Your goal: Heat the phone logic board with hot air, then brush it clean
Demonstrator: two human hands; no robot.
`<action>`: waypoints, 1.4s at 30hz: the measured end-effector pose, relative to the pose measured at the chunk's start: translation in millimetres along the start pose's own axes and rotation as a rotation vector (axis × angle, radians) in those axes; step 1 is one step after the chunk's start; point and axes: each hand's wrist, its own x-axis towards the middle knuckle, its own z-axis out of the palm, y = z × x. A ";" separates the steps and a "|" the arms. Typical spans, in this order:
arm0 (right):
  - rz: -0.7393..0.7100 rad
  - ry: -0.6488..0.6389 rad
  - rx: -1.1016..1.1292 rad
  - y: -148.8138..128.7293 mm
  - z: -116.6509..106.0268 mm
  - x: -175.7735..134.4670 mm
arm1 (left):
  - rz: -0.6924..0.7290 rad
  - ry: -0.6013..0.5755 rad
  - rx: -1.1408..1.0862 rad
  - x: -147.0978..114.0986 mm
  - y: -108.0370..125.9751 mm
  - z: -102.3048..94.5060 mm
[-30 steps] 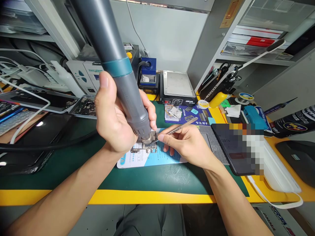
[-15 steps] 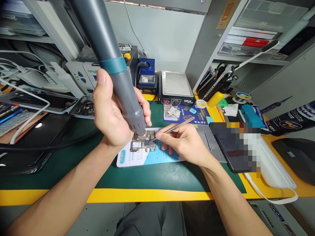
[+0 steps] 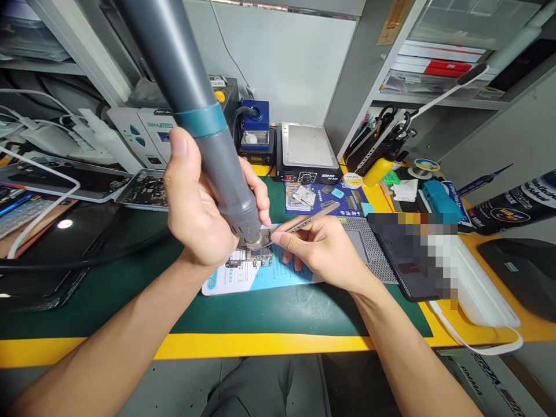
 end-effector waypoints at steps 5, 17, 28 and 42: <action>0.006 -0.001 -0.007 2.8 0.5 0.0 | -0.027 0.021 0.019 2.6 2.3 0.0; 0.002 0.004 0.017 3.6 -0.6 0.5 | 0.003 0.023 -0.012 1.1 -1.8 0.4; -0.005 -0.002 0.028 -0.1 -4.8 -1.8 | 0.018 0.009 -0.030 0.8 0.5 1.8; -0.035 0.000 -0.054 1.4 -10.9 -4.0 | 0.010 -0.020 -0.006 -1.0 3.4 -0.4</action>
